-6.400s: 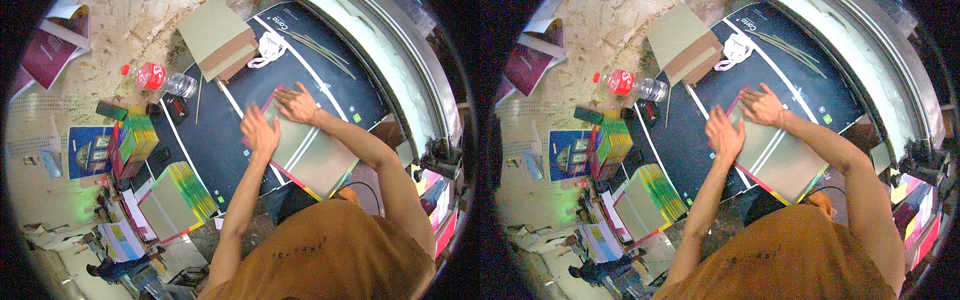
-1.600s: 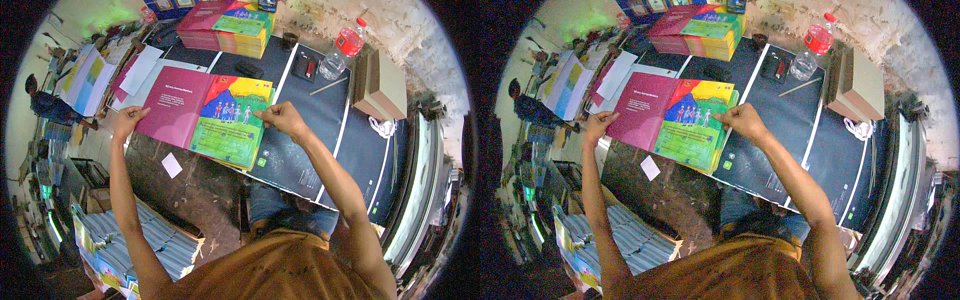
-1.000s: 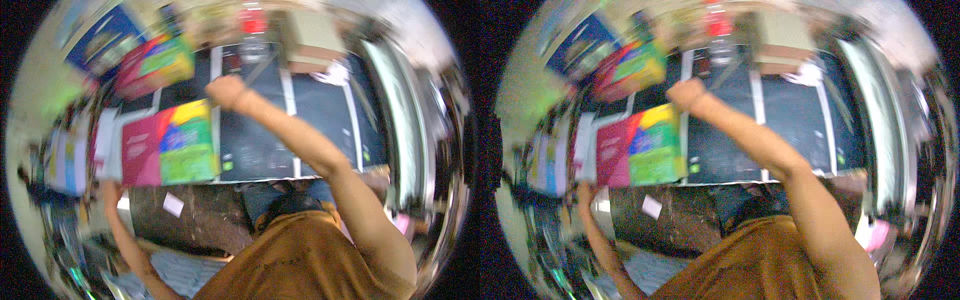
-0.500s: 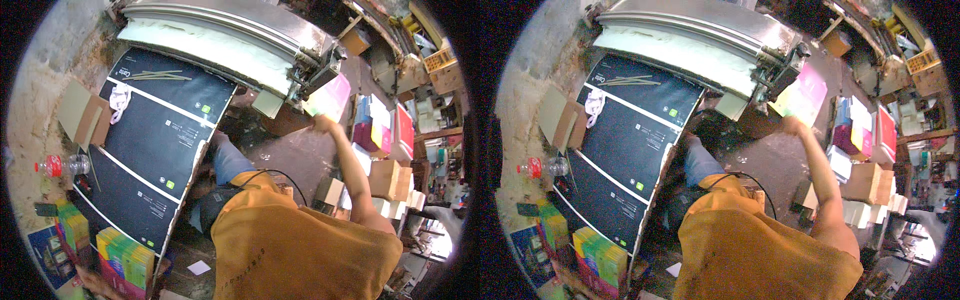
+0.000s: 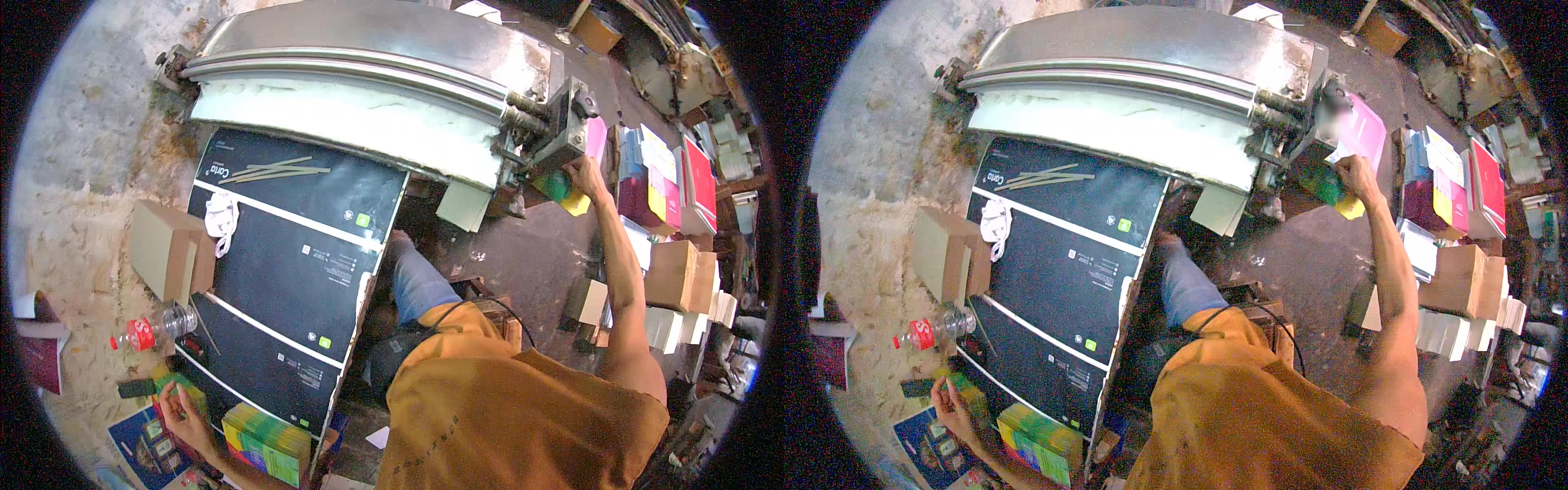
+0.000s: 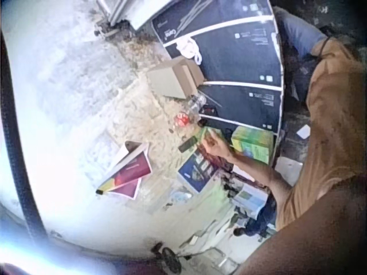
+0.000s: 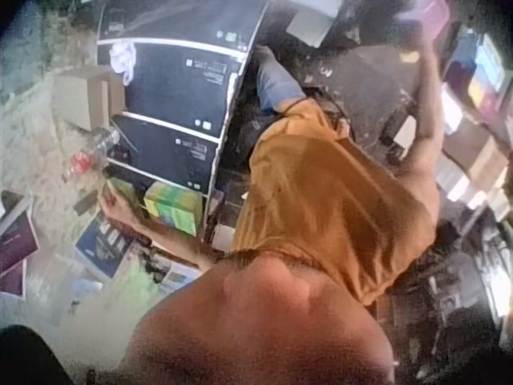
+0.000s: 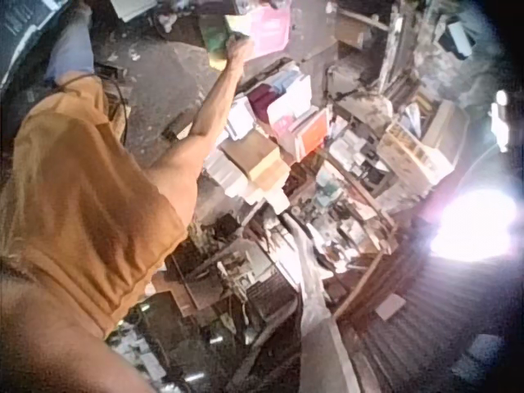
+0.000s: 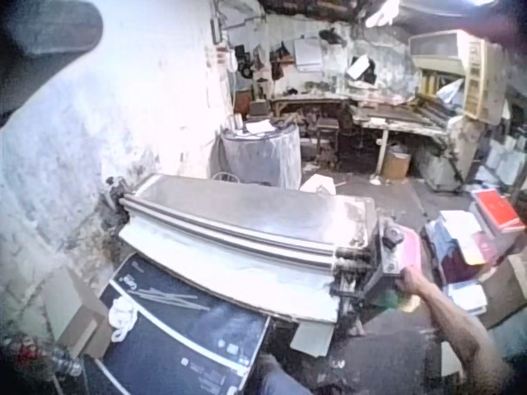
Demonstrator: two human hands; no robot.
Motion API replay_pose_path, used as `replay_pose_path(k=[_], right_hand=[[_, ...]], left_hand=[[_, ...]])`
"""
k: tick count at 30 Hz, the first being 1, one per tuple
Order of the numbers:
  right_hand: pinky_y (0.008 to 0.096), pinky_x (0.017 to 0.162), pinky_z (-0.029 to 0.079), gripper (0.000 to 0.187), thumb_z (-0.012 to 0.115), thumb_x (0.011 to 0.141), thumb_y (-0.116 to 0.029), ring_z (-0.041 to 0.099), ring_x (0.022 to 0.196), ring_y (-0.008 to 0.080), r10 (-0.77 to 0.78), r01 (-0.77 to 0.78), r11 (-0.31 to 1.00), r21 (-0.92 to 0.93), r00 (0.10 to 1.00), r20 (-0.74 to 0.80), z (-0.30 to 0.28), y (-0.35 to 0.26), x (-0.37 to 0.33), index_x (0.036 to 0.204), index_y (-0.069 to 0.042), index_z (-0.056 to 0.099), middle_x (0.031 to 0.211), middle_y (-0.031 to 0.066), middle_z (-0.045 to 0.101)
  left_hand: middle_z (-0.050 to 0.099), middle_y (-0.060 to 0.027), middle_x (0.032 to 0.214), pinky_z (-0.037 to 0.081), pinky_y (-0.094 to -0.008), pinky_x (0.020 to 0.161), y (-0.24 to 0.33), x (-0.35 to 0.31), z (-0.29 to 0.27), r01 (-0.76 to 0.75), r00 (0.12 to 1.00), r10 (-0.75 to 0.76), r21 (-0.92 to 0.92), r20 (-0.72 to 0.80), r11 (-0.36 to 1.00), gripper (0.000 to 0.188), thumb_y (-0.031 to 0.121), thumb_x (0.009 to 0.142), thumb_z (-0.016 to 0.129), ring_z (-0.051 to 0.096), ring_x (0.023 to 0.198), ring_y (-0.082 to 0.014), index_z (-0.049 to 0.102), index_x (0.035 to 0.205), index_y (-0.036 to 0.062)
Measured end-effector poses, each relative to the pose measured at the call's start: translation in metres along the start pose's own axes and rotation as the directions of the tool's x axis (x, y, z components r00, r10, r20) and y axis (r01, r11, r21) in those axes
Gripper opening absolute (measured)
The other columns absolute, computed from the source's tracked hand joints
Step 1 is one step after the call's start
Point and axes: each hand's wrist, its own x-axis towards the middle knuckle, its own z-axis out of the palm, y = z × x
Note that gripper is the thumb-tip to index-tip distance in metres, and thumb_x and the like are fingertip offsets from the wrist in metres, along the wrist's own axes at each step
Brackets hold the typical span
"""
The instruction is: The person positions cardboard panels onto a paper sheet and folds the paper edges over them by hand. They then pass the folder through a mechanical roller and place it onto a stack.
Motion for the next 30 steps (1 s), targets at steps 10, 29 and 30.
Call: replay_pose_path(k=[10,29,30], right_hand=[[0.0464,0.093,0.05,0.037,0.084,0.073,-0.014,0.064,0.112,0.0367,0.066,-0.056,0.995,0.085,0.99,-0.123,0.093,0.007,-0.029,0.105,-0.003,0.071,0.126,0.0208,0.066],[0.0515,0.079,0.052,0.014,0.061,0.087,-0.01,0.069,0.091,0.0423,0.134,-0.133,0.991,0.023,0.941,-0.311,0.024,0.033,0.0,0.098,-0.006,0.068,0.089,0.0229,0.07],[0.0548,0.076,0.052,0.018,0.056,0.096,-0.021,0.069,0.09,0.0434,0.112,-0.219,0.96,-0.176,0.873,-0.475,-0.02,0.054,0.018,0.102,-0.007,0.064,0.091,0.0248,0.07]], left_hand=[[0.065,-0.0112,0.124,0.048,-0.0332,0.097,-0.032,-0.038,-0.027,-0.024,0.993,-0.003,0.221,0.121,0.975,0.032,0.008,0.101,0.06,0.061,0.108,-0.0202,0.059,0.131,-0.0019],[0.07,-0.0137,0.105,0.055,-0.0398,0.082,0.004,-0.167,-0.107,0.263,0.961,-0.234,0.219,-0.15,0.939,0.027,0.016,0.098,0.07,0.065,0.088,-0.0263,0.069,0.116,-0.0042],[0.07,-0.0138,0.105,0.057,-0.0395,0.078,0.028,-0.151,-0.107,0.001,0.999,-0.016,0.494,0.028,0.869,0.03,0.012,0.099,0.067,0.066,0.084,-0.026,0.065,0.124,-0.0046]])
